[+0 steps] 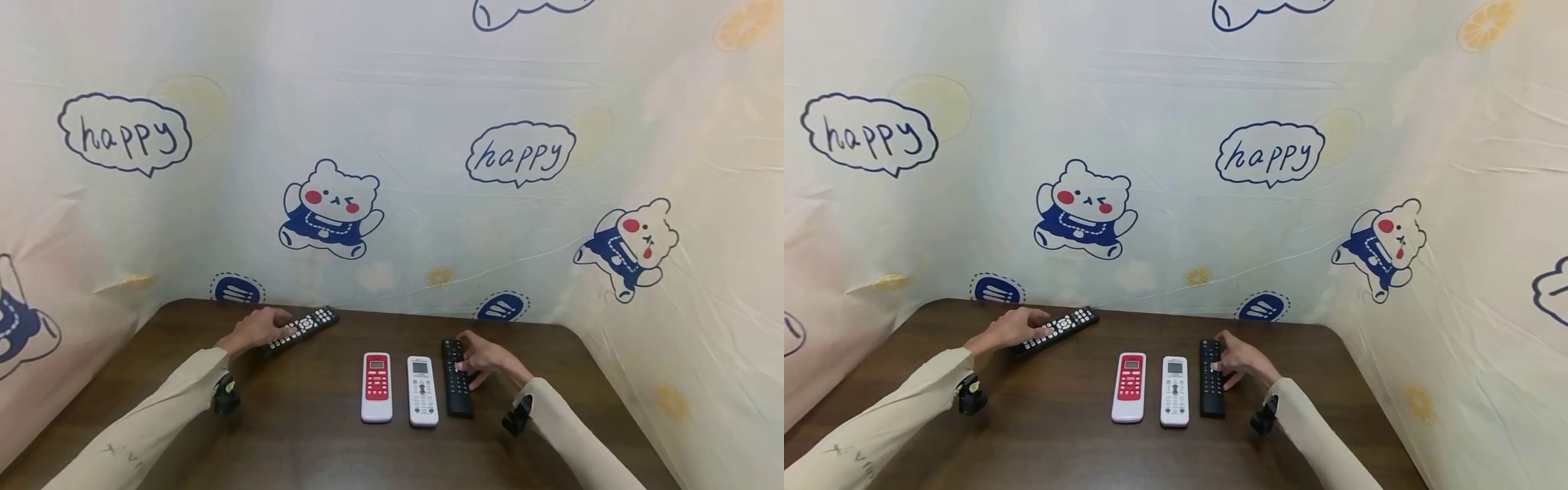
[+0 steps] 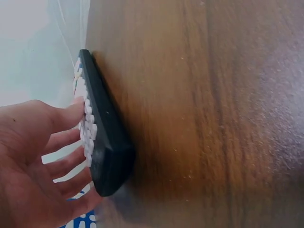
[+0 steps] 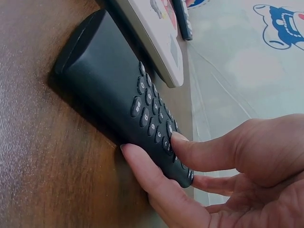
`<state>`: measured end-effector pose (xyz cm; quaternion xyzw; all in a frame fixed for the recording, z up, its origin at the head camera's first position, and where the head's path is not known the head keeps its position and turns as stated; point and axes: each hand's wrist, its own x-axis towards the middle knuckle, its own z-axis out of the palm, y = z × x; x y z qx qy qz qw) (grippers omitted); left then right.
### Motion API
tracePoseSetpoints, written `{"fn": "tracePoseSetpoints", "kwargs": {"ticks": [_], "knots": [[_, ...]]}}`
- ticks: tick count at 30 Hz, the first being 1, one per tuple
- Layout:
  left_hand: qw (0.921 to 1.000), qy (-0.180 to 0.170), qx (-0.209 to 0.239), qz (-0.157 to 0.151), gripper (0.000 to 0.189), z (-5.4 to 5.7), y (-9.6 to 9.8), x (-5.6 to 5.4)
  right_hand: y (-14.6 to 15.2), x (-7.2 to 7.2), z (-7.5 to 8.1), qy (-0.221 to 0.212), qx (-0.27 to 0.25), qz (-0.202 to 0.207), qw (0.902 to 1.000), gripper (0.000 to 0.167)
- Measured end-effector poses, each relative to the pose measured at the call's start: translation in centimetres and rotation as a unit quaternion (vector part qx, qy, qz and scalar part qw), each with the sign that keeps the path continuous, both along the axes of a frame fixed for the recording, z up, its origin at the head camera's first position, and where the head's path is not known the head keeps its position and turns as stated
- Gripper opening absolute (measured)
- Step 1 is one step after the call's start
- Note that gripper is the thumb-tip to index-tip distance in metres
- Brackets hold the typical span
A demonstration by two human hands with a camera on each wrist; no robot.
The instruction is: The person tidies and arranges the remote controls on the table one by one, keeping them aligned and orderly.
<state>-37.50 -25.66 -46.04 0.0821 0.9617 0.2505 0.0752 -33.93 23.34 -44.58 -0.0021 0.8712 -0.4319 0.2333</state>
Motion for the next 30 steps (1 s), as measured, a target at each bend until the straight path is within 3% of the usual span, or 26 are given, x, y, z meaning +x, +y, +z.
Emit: {"fn": "tracePoseSetpoints", "kwargs": {"ticks": [7,19,25,30], "knots": [[0.9995,-0.028,-0.01,-0.007,0.05,0.4,0.2,-0.2,-0.1,0.1,-0.3,0.0,0.0,-0.001,1.0,0.069],[0.9965,-0.073,0.036,-0.019,0.04,1.1,0.0,-0.6,-0.1,0.0,0.1,-0.002,0.0,0.012,0.9999,0.067],[0.992,-0.11,0.058,-0.018,0.051,1.4,0.0,-0.7,-0.1,-0.2,0.2,-0.006,-0.002,0.004,1.0,0.068],[0.9839,-0.154,0.091,-0.003,0.054,1.4,0.4,-0.7,0.0,-0.2,0.0,-0.002,0.0,0.001,1.0,0.069]]}}
